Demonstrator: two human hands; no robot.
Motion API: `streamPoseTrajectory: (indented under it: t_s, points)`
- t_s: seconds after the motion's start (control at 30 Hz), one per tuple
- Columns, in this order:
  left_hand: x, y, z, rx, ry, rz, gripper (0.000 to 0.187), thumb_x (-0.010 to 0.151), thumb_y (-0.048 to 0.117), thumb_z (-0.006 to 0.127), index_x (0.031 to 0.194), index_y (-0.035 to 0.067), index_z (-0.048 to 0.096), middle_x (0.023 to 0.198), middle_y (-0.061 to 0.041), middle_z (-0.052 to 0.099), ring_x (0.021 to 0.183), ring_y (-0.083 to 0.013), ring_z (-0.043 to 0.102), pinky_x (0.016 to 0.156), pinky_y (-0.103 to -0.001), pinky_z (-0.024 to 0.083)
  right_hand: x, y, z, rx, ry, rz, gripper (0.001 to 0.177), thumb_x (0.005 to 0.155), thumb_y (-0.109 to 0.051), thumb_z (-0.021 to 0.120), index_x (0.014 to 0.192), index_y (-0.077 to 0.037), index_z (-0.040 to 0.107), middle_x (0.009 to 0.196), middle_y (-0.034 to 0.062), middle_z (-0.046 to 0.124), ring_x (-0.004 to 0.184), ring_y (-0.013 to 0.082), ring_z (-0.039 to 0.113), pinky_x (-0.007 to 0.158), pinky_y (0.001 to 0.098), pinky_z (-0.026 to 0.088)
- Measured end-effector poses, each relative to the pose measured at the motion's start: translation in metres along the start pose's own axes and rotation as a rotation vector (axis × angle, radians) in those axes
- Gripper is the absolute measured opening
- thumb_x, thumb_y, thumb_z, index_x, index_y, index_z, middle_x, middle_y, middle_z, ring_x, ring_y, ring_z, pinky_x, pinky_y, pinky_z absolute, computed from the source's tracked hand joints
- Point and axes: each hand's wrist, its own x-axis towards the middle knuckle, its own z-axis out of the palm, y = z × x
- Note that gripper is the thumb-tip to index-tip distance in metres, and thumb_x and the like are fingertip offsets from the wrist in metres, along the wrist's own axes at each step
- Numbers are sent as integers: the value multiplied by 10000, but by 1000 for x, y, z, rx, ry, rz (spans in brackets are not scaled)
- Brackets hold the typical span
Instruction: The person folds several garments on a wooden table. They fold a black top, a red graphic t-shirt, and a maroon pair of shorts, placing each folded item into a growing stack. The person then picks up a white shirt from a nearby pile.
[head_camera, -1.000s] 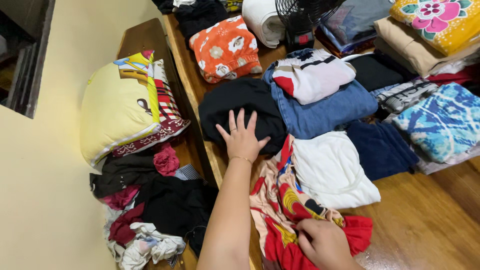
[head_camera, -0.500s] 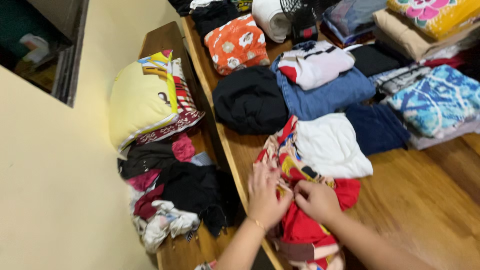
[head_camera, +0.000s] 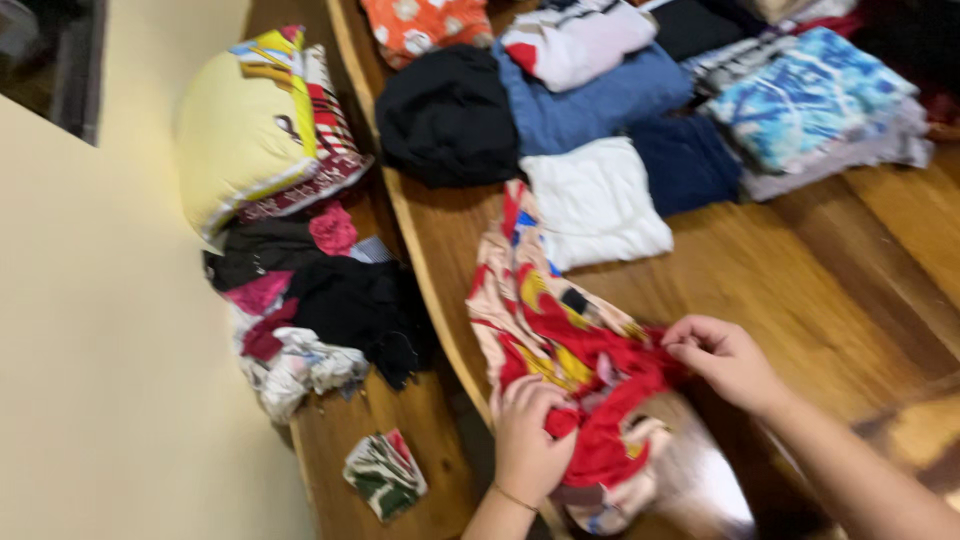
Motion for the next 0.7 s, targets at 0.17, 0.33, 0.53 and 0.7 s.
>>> streamPoseTrajectory:
  t_s: [0.17,0.33,0.53,0.7]
  points:
    - [-7,79,39,-222,-83,-19,214,829,157,797,997,107,674,998,-96,733,1001,-338,709,882,-429,559,-59,-35,-31,-280,-430,21,782,759,49,744,1467,-203,527,1079,-22,640,927,94,628,814,282,563]
    - [3,176,115,-446,-141,238,213,951,77,712,1112,99,575,1204,-78,749,1107,-304,730,938,-375,585,-83,-34,-82,-268,-476,-167,294,836,56,677,1113,-31,723,1023,38,747,976,123,678,892,305,562]
    - [16,234,164,-283,-312,389,375,881,174,758,1226,118,623,1301,-106,651,1162,-325,671,943,-399,561,-93,-37,-254,-296,82,-285,235,901,27,662,1125,-19,718,1068,36,753,992,132,677,904,304,548]
    - [19,257,204,-178,-357,118,598,784,289,801,1322,112,609,1257,-141,639,1086,-348,667,909,-422,545,-114,-21,-362,-4,223,-208,326,896,52,613,1210,1,682,1073,59,719,943,137,670,858,294,541]
